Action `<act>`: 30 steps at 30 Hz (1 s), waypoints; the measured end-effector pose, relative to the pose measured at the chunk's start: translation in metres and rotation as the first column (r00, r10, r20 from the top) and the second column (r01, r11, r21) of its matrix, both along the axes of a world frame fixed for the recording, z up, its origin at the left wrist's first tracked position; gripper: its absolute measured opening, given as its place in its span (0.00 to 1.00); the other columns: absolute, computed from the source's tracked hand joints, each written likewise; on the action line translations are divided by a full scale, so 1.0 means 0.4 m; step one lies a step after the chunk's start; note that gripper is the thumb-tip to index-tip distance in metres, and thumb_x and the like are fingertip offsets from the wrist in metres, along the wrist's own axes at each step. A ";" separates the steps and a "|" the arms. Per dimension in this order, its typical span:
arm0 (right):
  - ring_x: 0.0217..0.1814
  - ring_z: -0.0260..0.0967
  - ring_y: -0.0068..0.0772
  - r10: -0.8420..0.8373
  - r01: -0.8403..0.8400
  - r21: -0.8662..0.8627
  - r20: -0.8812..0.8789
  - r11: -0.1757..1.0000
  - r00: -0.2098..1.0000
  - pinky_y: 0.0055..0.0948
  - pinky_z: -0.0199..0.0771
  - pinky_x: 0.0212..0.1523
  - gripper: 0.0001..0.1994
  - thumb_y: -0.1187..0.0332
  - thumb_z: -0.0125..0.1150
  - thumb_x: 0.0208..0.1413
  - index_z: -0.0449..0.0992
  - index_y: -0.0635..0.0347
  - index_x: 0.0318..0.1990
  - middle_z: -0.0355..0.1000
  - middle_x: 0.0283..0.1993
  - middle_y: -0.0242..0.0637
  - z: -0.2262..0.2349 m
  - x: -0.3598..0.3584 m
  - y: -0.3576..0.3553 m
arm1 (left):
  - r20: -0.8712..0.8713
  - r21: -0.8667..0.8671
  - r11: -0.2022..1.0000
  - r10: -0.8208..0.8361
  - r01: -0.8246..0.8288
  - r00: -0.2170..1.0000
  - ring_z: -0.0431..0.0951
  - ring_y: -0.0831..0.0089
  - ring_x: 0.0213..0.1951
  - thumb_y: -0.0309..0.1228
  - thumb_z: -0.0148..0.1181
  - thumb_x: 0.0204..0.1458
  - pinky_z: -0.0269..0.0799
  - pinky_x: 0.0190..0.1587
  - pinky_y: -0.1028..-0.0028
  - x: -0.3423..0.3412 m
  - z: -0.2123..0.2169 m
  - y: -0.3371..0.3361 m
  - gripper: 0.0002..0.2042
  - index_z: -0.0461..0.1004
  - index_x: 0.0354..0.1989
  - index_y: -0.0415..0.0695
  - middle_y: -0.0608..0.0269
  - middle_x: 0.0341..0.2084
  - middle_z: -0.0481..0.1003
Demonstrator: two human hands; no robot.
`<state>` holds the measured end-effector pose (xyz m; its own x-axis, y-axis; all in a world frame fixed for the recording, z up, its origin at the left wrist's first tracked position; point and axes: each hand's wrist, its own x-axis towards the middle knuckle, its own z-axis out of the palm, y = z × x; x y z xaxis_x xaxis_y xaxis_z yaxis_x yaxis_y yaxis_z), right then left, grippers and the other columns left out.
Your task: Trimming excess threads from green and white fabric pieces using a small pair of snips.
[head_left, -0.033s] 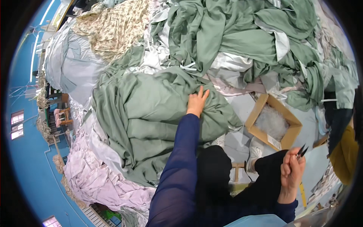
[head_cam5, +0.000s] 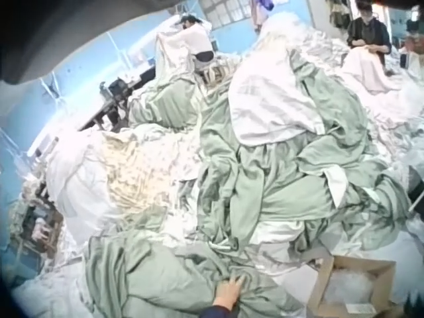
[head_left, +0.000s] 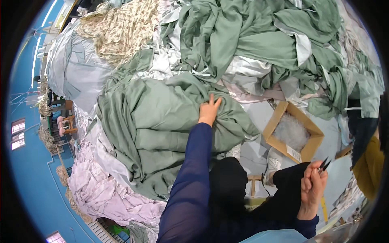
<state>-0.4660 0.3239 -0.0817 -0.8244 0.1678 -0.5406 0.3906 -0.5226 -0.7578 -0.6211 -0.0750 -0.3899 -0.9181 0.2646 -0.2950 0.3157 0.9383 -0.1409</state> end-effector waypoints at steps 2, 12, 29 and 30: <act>0.13 0.51 0.14 -0.005 0.005 -0.015 -0.018 1.000 1.000 0.12 0.49 0.10 0.06 0.71 0.56 0.63 0.68 0.60 0.43 0.66 0.29 0.36 -0.017 -0.009 -0.009 | 0.253 0.039 0.972 0.216 -0.233 0.943 0.80 0.53 0.38 0.26 0.53 0.52 0.74 0.40 0.58 0.031 -0.080 -0.101 0.23 0.67 0.59 0.51 0.47 0.47 0.76; 0.11 0.50 0.16 0.015 -0.016 -0.207 -0.006 0.978 1.000 0.15 0.49 0.09 0.07 0.71 0.59 0.61 0.66 0.61 0.40 0.66 0.27 0.38 -0.013 -0.009 -0.012 | 0.728 -0.395 0.736 0.616 -0.550 0.301 0.76 0.54 0.54 0.47 0.62 0.49 0.67 0.57 0.60 0.624 -0.001 -0.554 0.25 0.78 0.52 0.44 0.46 0.51 0.76; 0.11 0.50 0.18 -0.033 0.051 -0.225 0.082 0.973 0.996 0.18 0.50 0.09 0.11 0.68 0.63 0.58 0.66 0.63 0.36 0.63 0.25 0.40 0.024 -0.041 0.046 | 0.746 0.662 -0.613 0.595 -0.431 0.301 0.77 0.69 0.28 0.20 0.70 0.46 0.72 0.20 0.74 -0.479 0.072 -0.019 0.18 0.68 0.42 0.39 0.59 0.25 0.73; 0.12 0.50 0.18 -0.014 0.031 -0.244 0.070 0.969 0.997 0.18 0.50 0.10 0.11 0.68 0.63 0.58 0.67 0.63 0.36 0.64 0.25 0.40 0.018 -0.041 0.052 | 0.810 0.580 -0.606 0.499 -0.544 0.308 0.75 0.71 0.26 0.22 0.70 0.47 0.70 0.19 0.76 -0.457 0.085 -0.014 0.16 0.69 0.41 0.40 0.60 0.25 0.72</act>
<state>-0.4822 0.3447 -0.0745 -0.7825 0.0416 -0.6212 0.4221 -0.6980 -0.5785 -0.8038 -0.0806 -0.3560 -0.6569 -0.4360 -0.6151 -0.5230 -0.3243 0.7883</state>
